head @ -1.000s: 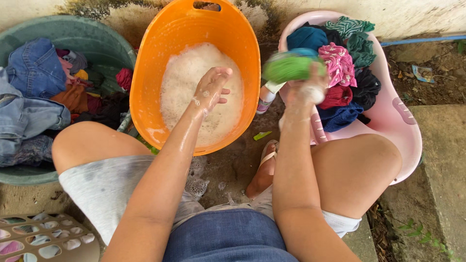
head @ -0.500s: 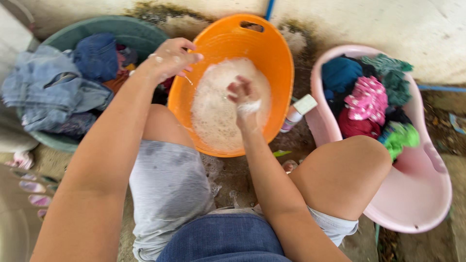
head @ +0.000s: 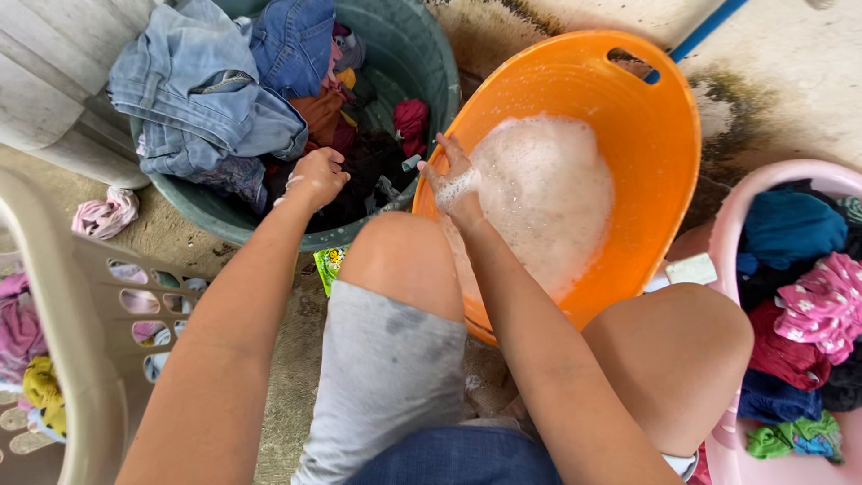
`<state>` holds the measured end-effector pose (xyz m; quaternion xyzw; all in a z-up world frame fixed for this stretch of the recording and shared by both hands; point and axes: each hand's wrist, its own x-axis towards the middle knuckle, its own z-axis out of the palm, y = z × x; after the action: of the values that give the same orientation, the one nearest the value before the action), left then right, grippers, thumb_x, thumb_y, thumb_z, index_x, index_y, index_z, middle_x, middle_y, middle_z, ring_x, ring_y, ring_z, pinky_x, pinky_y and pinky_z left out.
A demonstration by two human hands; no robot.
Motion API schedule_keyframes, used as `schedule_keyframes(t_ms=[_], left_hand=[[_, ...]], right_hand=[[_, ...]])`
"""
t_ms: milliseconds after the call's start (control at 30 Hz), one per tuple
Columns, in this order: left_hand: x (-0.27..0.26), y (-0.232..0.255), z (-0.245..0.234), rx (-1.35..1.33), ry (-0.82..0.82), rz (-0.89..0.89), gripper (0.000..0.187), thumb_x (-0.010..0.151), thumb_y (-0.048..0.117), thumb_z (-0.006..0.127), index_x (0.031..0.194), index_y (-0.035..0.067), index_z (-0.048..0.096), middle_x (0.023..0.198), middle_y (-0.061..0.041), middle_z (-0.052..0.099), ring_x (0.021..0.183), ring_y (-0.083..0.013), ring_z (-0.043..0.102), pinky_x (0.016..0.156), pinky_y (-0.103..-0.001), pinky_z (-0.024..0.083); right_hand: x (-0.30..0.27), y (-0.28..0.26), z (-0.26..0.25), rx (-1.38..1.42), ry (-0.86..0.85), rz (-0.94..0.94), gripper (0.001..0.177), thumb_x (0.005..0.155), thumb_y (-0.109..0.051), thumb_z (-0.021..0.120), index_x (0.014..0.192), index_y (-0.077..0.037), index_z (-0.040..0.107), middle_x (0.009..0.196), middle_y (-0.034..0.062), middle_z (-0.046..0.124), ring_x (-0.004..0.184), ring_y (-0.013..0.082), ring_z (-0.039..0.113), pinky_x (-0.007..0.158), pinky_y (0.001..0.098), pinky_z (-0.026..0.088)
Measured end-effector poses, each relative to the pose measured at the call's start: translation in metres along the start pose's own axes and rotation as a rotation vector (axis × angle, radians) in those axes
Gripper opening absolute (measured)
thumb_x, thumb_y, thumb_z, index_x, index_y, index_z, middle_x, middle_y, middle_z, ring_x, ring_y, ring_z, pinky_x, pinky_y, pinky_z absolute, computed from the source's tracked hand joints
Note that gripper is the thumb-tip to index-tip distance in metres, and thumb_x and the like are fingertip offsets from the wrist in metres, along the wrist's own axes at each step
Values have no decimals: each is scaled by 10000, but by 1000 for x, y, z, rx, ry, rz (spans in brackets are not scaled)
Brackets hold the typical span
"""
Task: The person washes clothes by hand in a basin of soapy water, scrubbing different garments and adding more items from a pile.
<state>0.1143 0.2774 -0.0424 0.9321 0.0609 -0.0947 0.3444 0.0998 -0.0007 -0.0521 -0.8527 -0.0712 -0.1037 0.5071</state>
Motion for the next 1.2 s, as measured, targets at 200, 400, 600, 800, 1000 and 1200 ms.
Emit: schedule_keyframes(t_ms=[200, 400, 600, 800, 1000, 1200], left_hand=[[19, 35, 22, 406, 10, 174, 527, 815, 266, 849, 1281, 108, 660, 1383, -127, 604, 1292, -346, 554, 1055, -466, 470], [54, 79, 59, 606, -253, 333, 1047, 620, 202, 916, 1522, 274, 389, 1617, -136, 218, 1331, -385, 416, 1031, -524, 453], [60, 81, 93, 522, -322, 73, 629, 834, 183, 800, 1395, 369, 585, 1501, -132, 439, 1336, -399, 492, 1021, -499, 508], [45, 75, 43, -404, 8, -23, 198, 812, 135, 757, 999, 70, 765, 924, -78, 747, 855, -232, 706, 807, -363, 543], [-5, 146, -11, -627, -35, 476, 242, 777, 65, 720, 1013, 15, 728, 877, 12, 730, 791, -66, 633, 745, -246, 540], [-23, 210, -14, -1029, -454, 475, 573, 813, 10, 806, 1328, 31, 554, 1210, -54, 654, 976, -135, 703, 812, -331, 641]], right_hand=[[-7, 23, 12, 18, -20, 26, 926, 874, -155, 779, 1606, 18, 240, 1675, 275, 244, 1589, 347, 207, 1273, 365, 202], [-17, 27, 14, 113, -29, 36, 1019, 904, -200, 779, 1628, 33, 101, 1709, 263, 180, 1603, 334, 197, 1288, 354, 194], [-17, 18, 3, 174, -92, 88, 1047, 897, -180, 804, 1620, 43, 81, 1706, 253, 136, 1594, 344, 157, 1273, 368, 179], [-10, -13, -24, 763, -21, 330, 899, 887, -190, 760, 1601, -25, 240, 1656, 159, 303, 1441, 271, 424, 1148, 413, 402], [11, -74, -57, 1195, 1, 341, 770, 920, -300, 731, 1562, -114, 347, 1480, 113, 490, 1274, 227, 552, 1021, 419, 507], [22, -76, -111, 1296, 199, 171, 582, 953, -367, 788, 1407, -79, 566, 1127, 58, 671, 941, 190, 674, 772, 337, 566]])
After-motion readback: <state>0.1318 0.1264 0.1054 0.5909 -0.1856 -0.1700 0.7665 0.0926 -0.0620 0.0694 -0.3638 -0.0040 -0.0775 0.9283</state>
